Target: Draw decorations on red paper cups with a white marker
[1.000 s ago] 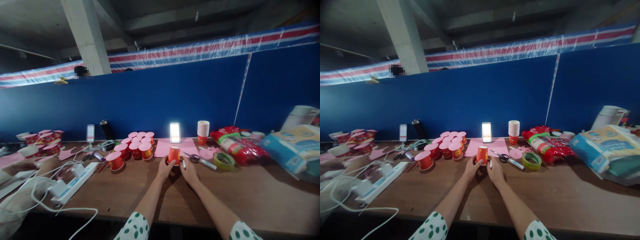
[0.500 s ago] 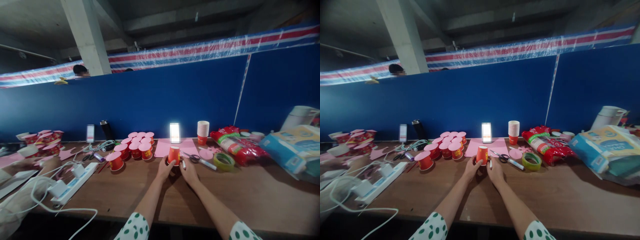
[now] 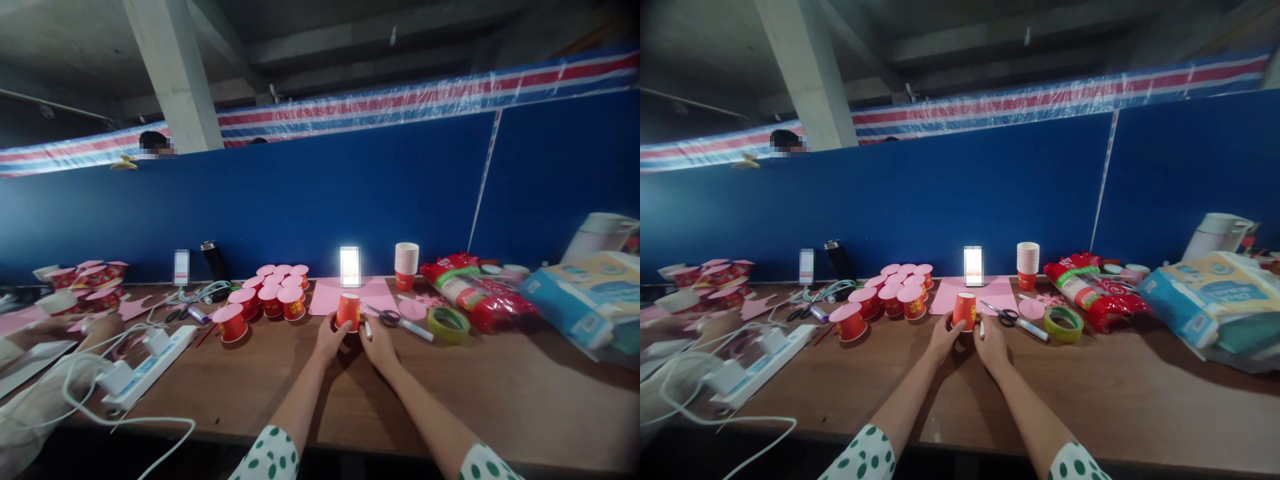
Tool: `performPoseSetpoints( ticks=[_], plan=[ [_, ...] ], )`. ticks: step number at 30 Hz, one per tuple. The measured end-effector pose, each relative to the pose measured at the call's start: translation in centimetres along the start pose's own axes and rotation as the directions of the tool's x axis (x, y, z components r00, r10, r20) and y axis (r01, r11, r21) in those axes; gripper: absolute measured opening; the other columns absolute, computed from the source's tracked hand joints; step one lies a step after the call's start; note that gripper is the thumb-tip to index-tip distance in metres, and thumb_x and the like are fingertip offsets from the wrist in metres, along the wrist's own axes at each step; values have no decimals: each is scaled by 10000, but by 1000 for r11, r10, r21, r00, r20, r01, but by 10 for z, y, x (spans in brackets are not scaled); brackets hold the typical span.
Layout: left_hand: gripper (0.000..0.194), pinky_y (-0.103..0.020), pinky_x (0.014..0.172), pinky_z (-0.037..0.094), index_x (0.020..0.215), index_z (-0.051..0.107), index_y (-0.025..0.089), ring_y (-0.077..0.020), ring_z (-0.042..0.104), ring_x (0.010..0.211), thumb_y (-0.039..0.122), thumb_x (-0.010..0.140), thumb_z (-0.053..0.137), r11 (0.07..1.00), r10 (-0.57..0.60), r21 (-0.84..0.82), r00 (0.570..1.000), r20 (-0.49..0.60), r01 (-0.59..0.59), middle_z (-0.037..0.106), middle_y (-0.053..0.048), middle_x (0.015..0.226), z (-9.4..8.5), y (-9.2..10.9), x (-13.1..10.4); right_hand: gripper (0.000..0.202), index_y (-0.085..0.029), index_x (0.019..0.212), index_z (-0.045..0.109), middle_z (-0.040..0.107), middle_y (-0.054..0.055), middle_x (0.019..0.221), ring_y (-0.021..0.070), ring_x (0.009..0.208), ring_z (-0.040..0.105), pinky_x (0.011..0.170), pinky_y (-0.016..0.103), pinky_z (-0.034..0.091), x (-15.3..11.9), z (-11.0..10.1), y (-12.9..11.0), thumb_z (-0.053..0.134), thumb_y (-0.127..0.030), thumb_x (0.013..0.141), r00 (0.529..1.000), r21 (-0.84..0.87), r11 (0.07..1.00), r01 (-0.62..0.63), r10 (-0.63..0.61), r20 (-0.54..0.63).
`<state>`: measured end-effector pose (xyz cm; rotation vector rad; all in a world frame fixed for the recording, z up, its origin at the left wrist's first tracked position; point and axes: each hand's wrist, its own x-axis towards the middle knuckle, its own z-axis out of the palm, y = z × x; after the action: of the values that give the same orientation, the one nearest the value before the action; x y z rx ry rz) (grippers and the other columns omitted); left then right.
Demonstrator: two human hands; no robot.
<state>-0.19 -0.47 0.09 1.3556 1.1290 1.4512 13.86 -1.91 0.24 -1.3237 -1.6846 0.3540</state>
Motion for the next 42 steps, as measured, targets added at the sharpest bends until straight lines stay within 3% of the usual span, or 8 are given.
performPoseSetpoints(
  ticks=[19,23,27,32,37,42],
  plan=[
    [478,-304,784,462,1061,578,114,-198,598,881,371,678,700,1000,7,22,1000,-4,-7,647,-129,1020,-1,1,0,307,-164,1095,564,684,93,1024,174,712,661,715,304,523,0,2,1,419,-190,825,1000,2,1000,16,-15,-20],
    [490,-299,800,460,1050,583,130,-194,604,893,390,658,719,1000,9,-18,1000,1,-9,651,-117,1019,-1,-1,0,317,-166,1110,558,675,93,1046,198,837,662,731,316,528,0,1,1,408,-202,833,999,12,999,36,-35,-29],
    [552,-300,798,466,1066,547,121,-191,613,890,431,646,726,993,-55,-104,997,-55,49,636,-135,1049,-1,-3,2,348,-152,1178,529,645,115,1107,210,996,624,863,355,494,-1,-1,0,398,-253,872,988,22,995,100,-97,-123],
    [598,-314,852,455,1110,505,119,-207,606,959,453,661,713,991,-72,-123,990,-123,57,611,-160,1106,-2,-6,4,338,-163,1196,532,631,122,1128,195,1069,584,938,342,449,-4,-3,-7,367,-276,923,935,-26,970,242,-240,-260],
    [559,-339,874,454,1128,520,127,-216,607,969,491,723,646,986,-32,-165,999,17,34,628,-141,1083,-1,-5,4,343,-152,1200,523,630,130,1131,212,1058,592,931,356,459,-7,0,-10,410,-285,905,945,-65,965,252,-260,-197],
    [577,-318,848,462,1137,507,146,-194,614,930,512,713,646,989,-14,-149,1000,-7,12,635,-114,1058,0,-6,2,384,-158,1232,483,594,133,1188,207,1050,597,908,340,479,-7,6,-5,472,-297,874,955,8,965,261,-258,-145]
  ],
)
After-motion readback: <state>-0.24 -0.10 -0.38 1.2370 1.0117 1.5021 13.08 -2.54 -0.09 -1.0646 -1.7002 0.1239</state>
